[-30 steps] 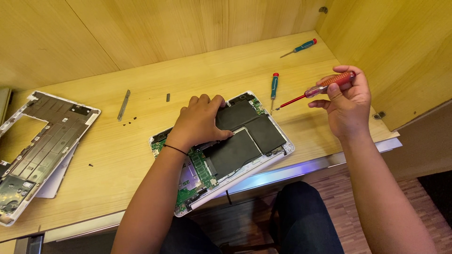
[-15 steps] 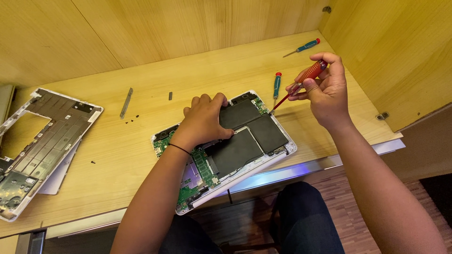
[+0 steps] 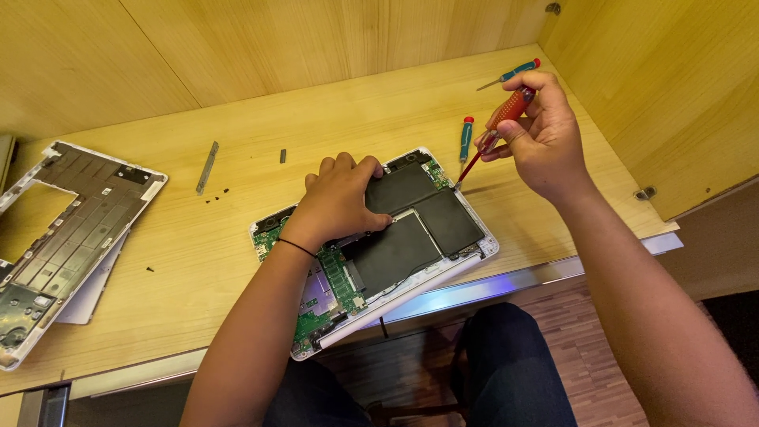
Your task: Disassembling a laptop by removing the back cover and manipulating internal components using a screwdriver.
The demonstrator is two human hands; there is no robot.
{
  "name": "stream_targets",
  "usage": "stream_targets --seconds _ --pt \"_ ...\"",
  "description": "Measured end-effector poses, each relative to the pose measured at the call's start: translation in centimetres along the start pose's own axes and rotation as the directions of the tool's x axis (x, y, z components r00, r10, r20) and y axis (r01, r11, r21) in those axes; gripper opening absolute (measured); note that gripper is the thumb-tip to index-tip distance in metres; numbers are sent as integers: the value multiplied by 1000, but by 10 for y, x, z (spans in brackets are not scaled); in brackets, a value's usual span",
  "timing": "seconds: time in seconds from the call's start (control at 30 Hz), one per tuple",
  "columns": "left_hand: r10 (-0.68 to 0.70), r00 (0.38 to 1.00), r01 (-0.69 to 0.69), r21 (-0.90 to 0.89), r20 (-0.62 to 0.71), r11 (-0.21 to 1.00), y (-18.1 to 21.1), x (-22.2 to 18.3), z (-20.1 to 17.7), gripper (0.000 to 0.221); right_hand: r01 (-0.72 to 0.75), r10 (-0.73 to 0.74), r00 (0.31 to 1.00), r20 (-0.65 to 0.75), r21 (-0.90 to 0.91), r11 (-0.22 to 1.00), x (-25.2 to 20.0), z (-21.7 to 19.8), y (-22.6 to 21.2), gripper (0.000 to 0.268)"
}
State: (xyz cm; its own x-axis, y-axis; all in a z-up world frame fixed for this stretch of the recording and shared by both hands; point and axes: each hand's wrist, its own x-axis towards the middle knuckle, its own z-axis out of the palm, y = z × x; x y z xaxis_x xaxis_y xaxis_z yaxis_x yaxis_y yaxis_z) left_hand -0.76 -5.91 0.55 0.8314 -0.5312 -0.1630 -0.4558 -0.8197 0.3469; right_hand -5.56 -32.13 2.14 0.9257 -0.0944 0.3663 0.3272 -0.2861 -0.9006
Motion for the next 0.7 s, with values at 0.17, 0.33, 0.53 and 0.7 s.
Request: stream_targets --seconds 0.17,0.33,0.53,0.7 --pt "10 1000 -10 -1 1 1000 -2 -1 0 64 26 200 961 189 -786 618 29 -8 -55 14" --pt "31 999 -31 5 -9 999 -3 2 3 65 170 525 825 210 -978 124 50 8 -90 47" --pt "52 999 -52 46 2 998 -1 2 3 66 445 563 700 440 -885 139 66 26 -94 22" --pt "56 997 -48 144 -55 988 -1 0 8 65 714 489 579 653 -695 82 61 48 -90 36"
